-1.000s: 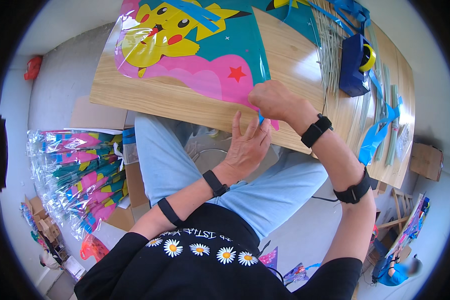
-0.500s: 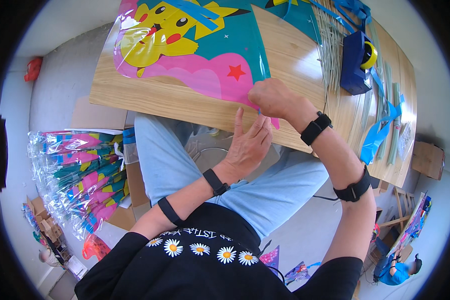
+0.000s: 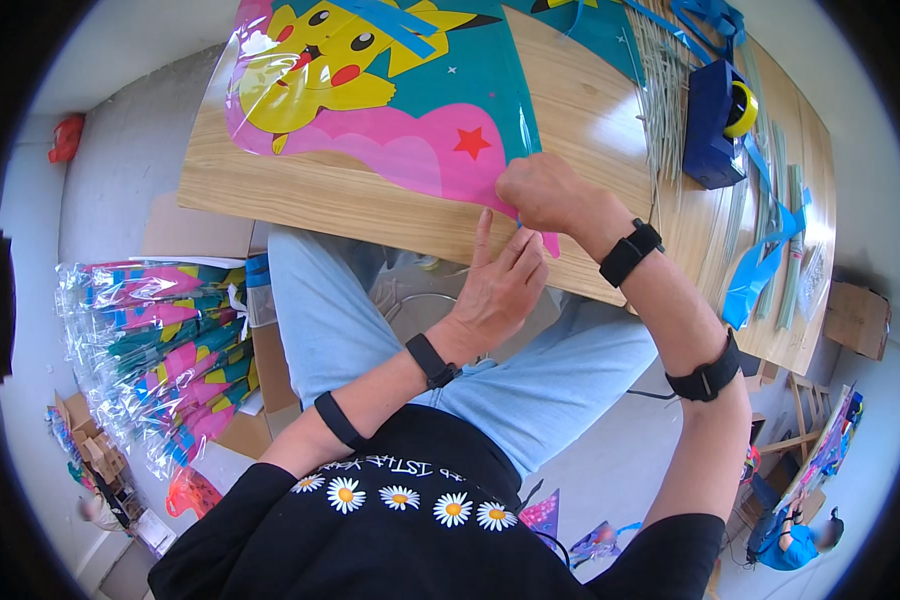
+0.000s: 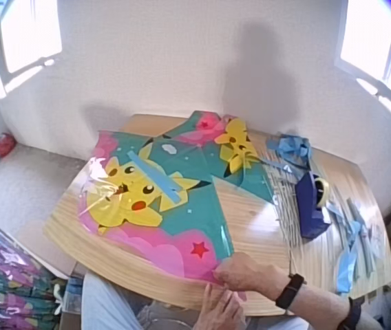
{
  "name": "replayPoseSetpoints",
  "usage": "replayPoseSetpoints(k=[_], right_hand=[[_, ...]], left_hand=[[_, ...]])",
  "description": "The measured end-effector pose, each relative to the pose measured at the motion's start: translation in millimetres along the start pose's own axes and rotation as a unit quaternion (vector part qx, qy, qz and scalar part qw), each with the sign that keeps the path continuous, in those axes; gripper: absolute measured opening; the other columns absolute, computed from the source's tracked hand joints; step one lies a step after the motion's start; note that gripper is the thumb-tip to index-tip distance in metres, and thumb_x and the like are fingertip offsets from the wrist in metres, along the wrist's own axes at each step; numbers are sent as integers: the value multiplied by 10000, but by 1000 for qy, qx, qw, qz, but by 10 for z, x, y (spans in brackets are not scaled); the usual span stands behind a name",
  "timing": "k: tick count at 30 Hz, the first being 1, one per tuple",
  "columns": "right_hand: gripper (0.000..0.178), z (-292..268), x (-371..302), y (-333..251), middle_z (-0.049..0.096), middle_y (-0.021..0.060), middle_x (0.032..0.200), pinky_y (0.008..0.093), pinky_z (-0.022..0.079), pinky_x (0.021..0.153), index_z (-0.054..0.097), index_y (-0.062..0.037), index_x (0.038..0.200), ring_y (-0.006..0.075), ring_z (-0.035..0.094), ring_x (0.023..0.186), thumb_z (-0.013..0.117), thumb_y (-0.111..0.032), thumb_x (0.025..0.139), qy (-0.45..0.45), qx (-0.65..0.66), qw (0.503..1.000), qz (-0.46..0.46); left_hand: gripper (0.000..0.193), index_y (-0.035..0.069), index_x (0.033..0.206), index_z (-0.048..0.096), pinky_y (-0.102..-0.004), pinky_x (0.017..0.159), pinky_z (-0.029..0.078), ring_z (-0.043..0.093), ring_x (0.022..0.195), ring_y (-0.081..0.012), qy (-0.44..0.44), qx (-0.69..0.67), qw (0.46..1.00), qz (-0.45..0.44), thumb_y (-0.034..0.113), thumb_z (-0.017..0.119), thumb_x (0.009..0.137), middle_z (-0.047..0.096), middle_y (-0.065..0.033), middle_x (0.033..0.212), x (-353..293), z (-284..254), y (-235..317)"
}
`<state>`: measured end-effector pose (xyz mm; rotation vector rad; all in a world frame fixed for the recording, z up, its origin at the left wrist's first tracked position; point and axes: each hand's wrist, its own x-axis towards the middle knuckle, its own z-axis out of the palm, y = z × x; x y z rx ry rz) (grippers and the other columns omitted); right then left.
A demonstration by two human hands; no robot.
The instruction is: Assembling a character-themed kite by attaching plastic film and tape to a frame.
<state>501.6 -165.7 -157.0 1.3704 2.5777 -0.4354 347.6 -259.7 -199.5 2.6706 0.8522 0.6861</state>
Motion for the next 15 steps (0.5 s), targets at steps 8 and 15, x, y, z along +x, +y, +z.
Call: replayPoseSetpoints(k=[8, 15], right_hand=[[13, -220, 87, -78, 656, 175, 770, 441, 509, 605, 675, -62, 654, 349, 662, 746, 680, -69, 645, -44, -67, 995, 64], [57, -228, 66, 35, 648, 135, 807, 432, 514, 609, 652, -55, 755, 348, 660, 766, 669, -70, 702, 198, -28, 975, 97]], left_hand=[[319, -28, 1042, 612, -722, 1093, 186, 439, 1289, -310, -20, 9, 1000, 2, 91, 617, 746, 516, -172, 1177, -17, -15, -2], [333, -14, 1048, 617, -733, 1082, 183, 419, 1307, -308, -32, 21, 999, 4, 109, 637, 740, 517, -170, 1195, -2, -56, 24]])
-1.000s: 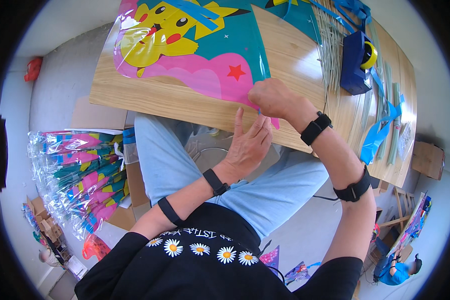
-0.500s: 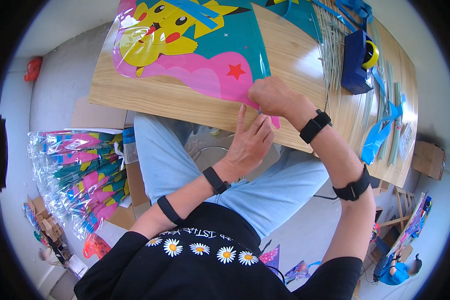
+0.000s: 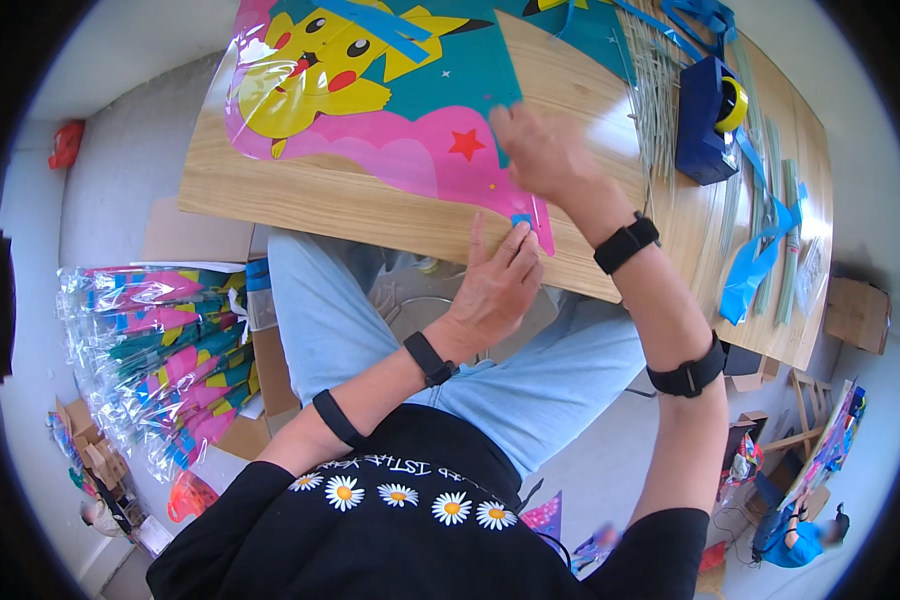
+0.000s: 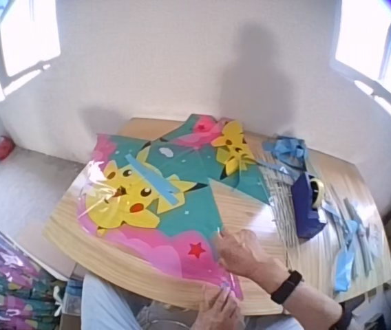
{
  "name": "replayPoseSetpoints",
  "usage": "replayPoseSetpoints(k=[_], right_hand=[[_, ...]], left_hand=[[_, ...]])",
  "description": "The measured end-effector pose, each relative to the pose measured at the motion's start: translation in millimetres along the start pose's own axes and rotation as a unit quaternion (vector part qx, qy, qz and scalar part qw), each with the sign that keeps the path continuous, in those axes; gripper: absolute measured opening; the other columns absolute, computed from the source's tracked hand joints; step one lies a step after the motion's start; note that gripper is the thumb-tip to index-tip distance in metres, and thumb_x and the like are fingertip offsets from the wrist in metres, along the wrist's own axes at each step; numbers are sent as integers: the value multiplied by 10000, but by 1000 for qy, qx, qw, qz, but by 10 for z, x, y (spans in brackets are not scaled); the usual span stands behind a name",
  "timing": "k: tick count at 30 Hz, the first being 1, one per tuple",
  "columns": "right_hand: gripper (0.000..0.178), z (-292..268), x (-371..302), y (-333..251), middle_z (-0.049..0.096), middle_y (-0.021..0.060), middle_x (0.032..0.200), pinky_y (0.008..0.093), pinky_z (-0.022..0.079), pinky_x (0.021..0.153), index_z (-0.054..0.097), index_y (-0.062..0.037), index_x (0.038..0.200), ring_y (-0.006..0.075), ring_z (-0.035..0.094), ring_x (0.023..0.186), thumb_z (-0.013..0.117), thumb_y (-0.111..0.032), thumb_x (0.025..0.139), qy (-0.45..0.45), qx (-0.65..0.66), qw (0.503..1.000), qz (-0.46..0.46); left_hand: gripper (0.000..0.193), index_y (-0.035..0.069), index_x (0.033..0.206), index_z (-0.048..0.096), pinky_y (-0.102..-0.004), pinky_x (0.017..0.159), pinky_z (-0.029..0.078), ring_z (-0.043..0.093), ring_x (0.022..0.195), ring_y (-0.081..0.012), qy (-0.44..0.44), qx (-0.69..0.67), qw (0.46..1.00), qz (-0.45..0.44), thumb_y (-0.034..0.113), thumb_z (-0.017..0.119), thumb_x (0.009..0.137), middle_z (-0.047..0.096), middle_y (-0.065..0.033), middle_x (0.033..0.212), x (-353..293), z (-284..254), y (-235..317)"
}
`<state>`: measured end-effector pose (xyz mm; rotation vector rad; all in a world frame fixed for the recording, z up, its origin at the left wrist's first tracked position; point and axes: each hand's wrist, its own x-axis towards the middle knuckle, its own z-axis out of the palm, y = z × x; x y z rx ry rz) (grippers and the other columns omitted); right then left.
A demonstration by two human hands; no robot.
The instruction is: Assembling a character-themed kite by attaching plastic film and tape to a frame.
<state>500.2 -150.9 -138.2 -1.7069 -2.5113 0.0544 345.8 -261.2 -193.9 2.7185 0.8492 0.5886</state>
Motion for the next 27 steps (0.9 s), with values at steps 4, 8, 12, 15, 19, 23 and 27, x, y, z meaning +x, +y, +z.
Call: replayPoseSetpoints(k=[4, 8, 12, 15, 19, 23, 27], right_hand=[[121, -201, -45, -17, 632, 149, 764, 447, 480, 593, 598, -36, 701, 377, 631, 734, 694, -110, 697, 84, 121, 984, 97], [187, -35, -484, -54, 633, 148, 701, 438, 471, 589, 603, -37, 681, 359, 632, 704, 738, -167, 691, 8, 224, 955, 196], [241, 215, -623, -142, 636, 133, 648, 425, 479, 598, 623, -53, 678, 344, 635, 675, 792, -224, 672, -20, 223, 921, 320], [247, 305, -592, -140, 637, 124, 638, 425, 481, 601, 629, -61, 677, 333, 640, 667, 805, -234, 666, -14, 204, 907, 367], [262, 351, -519, -185, 657, 134, 708, 436, 491, 641, 629, -63, 710, 324, 654, 717, 811, -248, 672, 33, 179, 900, 396], [282, 357, -513, -397, 674, 159, 829, 435, 502, 693, 632, -61, 785, 336, 658, 815, 804, -264, 692, 77, 190, 913, 354], [312, 353, -516, -380, 675, 175, 911, 446, 506, 746, 633, -46, 848, 353, 649, 901, 792, -274, 705, 24, 126, 889, 439]], left_hand=[[341, -10, 1051, 617, -743, 1076, 178, 423, 1307, -306, -4, -6, 1000, 2, 109, 647, 733, 528, -165, 1208, -14, 31, -45], [346, -5, 1054, 623, -746, 1065, 180, 446, 1299, -305, -8, -9, 1000, -2, 107, 654, 728, 546, -159, 1214, -30, 28, -38], [327, -5, 1041, 631, -739, 1060, 184, 469, 1285, -305, -2, -9, 1000, 4, 105, 645, 734, 564, -160, 1200, -13, 18, -23], [309, -4, 1037, 635, -742, 1060, 178, 480, 1278, -305, 6, -9, 1000, 6, 103, 620, 747, 571, -161, 1203, 7, 60, -24], [286, 0, 1025, 640, -750, 1058, 166, 487, 1274, -309, 8, 6, 1000, 1, 111, 594, 766, 569, -161, 1217, -1, 87, -34], [303, -7, 1039, 648, -769, 1056, 144, 479, 1286, -311, 40, 5, 999, -10, 140, 579, 783, 565, -160, 1236, -25, 163, -52], [341, -20, 1071, 649, -782, 1052, 129, 419, 1342, -318, 12, -36, 999, 5, 153, 578, 786, 535, -173, 1281, -8, 132, -31]])
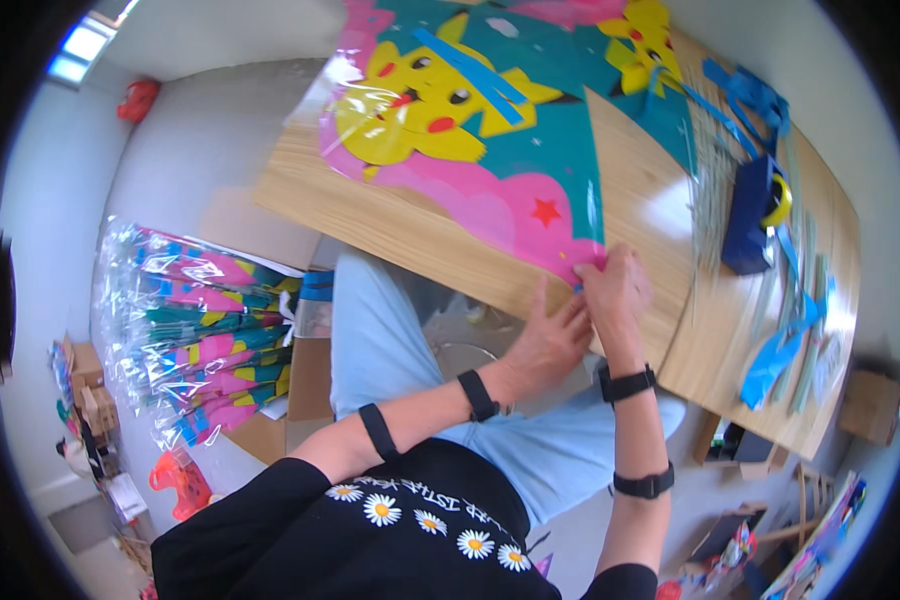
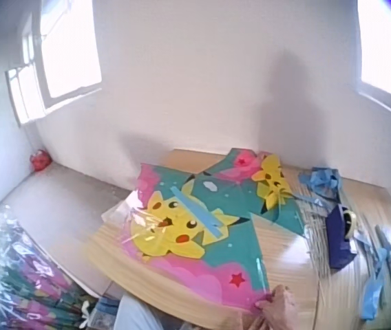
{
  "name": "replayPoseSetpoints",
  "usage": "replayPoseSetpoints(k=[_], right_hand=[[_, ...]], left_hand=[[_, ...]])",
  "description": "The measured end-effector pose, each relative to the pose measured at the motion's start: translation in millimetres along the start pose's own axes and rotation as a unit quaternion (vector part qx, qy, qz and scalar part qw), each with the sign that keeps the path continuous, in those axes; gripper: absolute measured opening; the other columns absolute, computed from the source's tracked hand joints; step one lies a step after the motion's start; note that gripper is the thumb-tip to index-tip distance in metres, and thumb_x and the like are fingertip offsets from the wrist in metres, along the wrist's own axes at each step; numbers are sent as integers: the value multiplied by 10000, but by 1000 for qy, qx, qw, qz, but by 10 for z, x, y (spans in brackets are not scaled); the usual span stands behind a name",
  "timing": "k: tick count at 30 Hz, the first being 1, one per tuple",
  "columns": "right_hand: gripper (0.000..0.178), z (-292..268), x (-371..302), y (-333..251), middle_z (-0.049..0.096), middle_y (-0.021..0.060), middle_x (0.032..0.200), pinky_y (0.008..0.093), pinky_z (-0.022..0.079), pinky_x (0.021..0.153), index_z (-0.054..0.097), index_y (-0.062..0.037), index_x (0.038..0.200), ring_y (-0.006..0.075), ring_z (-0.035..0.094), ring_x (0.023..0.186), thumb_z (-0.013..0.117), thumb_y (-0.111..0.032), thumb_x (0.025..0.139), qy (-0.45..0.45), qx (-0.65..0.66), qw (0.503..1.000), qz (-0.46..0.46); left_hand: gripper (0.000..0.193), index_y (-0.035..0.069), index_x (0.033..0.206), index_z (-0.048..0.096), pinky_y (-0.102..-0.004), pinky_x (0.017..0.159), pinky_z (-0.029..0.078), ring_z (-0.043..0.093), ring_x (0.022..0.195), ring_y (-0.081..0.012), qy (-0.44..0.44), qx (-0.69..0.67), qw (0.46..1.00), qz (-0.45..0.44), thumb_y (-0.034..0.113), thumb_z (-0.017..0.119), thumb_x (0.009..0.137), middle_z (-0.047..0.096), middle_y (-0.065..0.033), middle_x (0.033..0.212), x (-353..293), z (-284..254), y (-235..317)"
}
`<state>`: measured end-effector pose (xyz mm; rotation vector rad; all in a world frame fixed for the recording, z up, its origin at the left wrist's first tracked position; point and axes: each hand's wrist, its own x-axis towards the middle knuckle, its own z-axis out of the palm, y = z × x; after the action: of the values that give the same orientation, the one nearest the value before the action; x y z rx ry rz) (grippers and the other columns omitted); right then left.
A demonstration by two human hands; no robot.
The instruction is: Assembling a character-themed kite by attaching plastic film and tape to a frame.
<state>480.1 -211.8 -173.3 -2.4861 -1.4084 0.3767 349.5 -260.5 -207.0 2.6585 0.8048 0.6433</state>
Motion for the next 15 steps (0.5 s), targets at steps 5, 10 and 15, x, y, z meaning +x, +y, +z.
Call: replayPoseSetpoints(k=[5, 10, 15], right_hand=[[302, 97, 16, -32, 678, 172, 902, 460, 500, 767, 634, -36, 843, 359, 647, 912, 784, -261, 707, -4, -9, 1000, 1], [310, 132, 32, 32, 666, 170, 909, 463, 491, 782, 633, -36, 864, 369, 634, 908, 787, -250, 701, -11, -32, 999, -7], [310, 45, -34, -87, 646, 162, 932, 457, 506, 769, 638, -34, 874, 365, 632, 898, 794, -240, 704, 52, -64, 996, -32]], left_hand=[[328, -19, 1069, 635, -784, 1053, 119, 384, 1366, -348, 3, 7, 1000, -2, 150, 571, 795, 502, -199, 1328, -80, -102, -17], [306, -21, 1063, 615, -743, 1084, 127, 410, 1350, -367, 38, -48, 998, 11, 123, 556, 799, 484, -216, 1369, -179, -278, -169], [424, 4, 1179, 598, -627, 1059, 276, 431, 1329, -338, 53, 21, 996, -67, 203, 565, 805, 506, -192, 1385, -187, -865, -1132]])
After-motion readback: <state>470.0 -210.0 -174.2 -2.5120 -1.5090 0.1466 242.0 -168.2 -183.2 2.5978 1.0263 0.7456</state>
